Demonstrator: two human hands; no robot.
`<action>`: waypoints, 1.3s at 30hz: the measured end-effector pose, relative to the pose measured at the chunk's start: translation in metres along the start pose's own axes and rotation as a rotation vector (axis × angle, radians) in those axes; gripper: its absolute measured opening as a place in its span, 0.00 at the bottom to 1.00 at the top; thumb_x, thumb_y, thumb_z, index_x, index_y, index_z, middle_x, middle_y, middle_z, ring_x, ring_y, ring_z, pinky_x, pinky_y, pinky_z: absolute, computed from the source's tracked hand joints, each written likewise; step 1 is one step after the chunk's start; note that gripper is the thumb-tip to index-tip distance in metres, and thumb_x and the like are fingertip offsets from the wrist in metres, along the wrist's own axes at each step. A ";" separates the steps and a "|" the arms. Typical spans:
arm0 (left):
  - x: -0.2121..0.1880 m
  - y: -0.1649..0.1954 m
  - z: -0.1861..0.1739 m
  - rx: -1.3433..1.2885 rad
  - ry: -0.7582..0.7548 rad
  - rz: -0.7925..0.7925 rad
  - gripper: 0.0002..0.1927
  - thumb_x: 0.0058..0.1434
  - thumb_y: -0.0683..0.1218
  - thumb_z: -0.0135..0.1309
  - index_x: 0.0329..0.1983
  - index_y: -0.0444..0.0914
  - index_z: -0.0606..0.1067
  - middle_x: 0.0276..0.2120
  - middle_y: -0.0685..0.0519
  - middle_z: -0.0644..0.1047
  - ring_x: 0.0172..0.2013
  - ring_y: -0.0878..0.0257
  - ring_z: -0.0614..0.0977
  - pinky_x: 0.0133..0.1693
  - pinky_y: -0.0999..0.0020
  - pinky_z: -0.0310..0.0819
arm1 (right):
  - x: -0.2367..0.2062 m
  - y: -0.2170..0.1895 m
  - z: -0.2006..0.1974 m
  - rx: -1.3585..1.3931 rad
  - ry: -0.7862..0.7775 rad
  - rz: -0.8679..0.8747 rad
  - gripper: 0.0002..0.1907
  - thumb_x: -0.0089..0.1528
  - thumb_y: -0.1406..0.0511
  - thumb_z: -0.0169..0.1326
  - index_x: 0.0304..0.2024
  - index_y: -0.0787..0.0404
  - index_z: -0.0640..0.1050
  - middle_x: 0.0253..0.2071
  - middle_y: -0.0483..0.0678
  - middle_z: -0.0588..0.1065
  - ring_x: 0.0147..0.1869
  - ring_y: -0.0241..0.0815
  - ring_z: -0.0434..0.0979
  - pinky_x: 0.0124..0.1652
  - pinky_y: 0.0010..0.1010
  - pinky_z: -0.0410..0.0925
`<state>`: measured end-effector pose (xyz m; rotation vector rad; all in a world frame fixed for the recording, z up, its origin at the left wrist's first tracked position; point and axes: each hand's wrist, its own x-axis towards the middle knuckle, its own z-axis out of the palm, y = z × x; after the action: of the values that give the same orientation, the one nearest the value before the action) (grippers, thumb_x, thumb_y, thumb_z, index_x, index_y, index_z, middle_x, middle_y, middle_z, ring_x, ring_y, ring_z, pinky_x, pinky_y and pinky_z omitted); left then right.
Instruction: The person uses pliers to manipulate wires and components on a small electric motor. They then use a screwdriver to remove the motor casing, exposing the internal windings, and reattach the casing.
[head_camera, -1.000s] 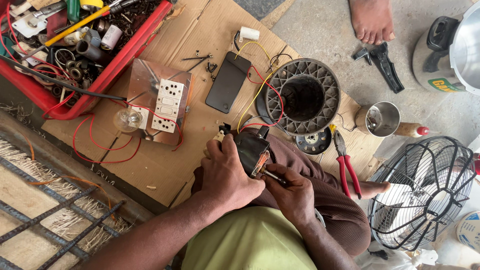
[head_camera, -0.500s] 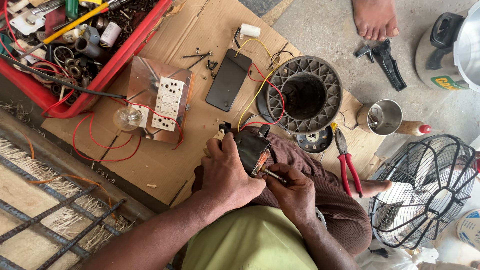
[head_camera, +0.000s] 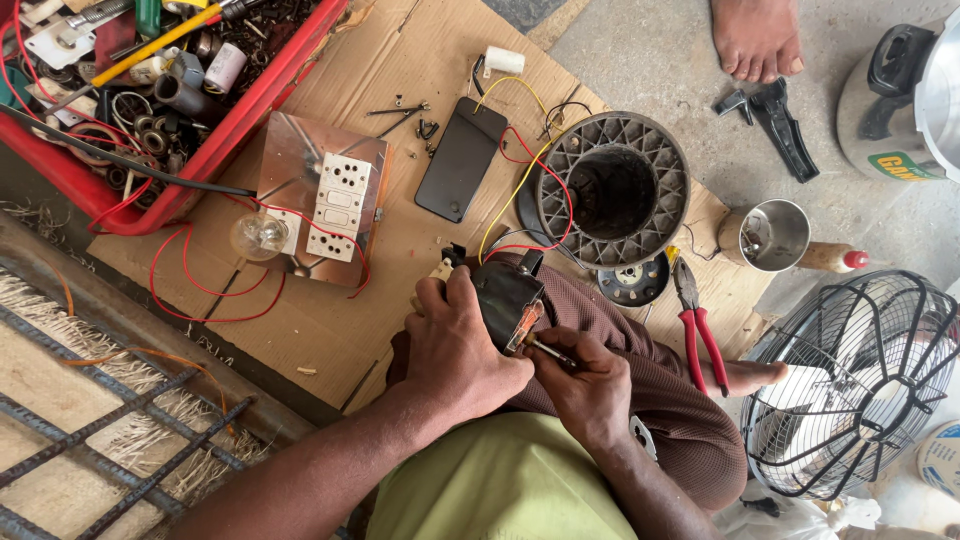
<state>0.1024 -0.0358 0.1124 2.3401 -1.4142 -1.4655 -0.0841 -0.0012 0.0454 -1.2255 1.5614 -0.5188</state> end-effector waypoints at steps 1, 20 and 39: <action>0.000 0.000 0.000 -0.003 0.001 -0.003 0.58 0.40 0.51 0.70 0.69 0.35 0.48 0.59 0.38 0.56 0.57 0.35 0.65 0.58 0.40 0.62 | -0.001 0.000 -0.001 0.003 0.011 0.022 0.12 0.57 0.70 0.66 0.43 0.66 0.83 0.35 0.47 0.84 0.36 0.28 0.80 0.36 0.20 0.74; 0.004 0.008 0.000 -0.003 0.052 0.046 0.56 0.40 0.51 0.70 0.67 0.33 0.50 0.57 0.37 0.58 0.55 0.37 0.67 0.57 0.41 0.62 | 0.010 -0.007 -0.009 0.031 -0.005 -0.064 0.12 0.57 0.70 0.67 0.43 0.66 0.84 0.39 0.47 0.85 0.39 0.29 0.82 0.40 0.21 0.76; 0.010 0.018 -0.005 0.022 0.075 0.049 0.58 0.40 0.53 0.71 0.67 0.32 0.50 0.56 0.38 0.59 0.56 0.38 0.66 0.57 0.41 0.62 | 0.017 -0.012 -0.018 0.050 -0.024 0.022 0.13 0.55 0.69 0.67 0.42 0.65 0.84 0.36 0.46 0.85 0.37 0.28 0.82 0.38 0.21 0.75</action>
<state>0.0953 -0.0548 0.1163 2.3293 -1.4643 -1.3422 -0.0938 -0.0256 0.0540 -1.1717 1.5312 -0.5243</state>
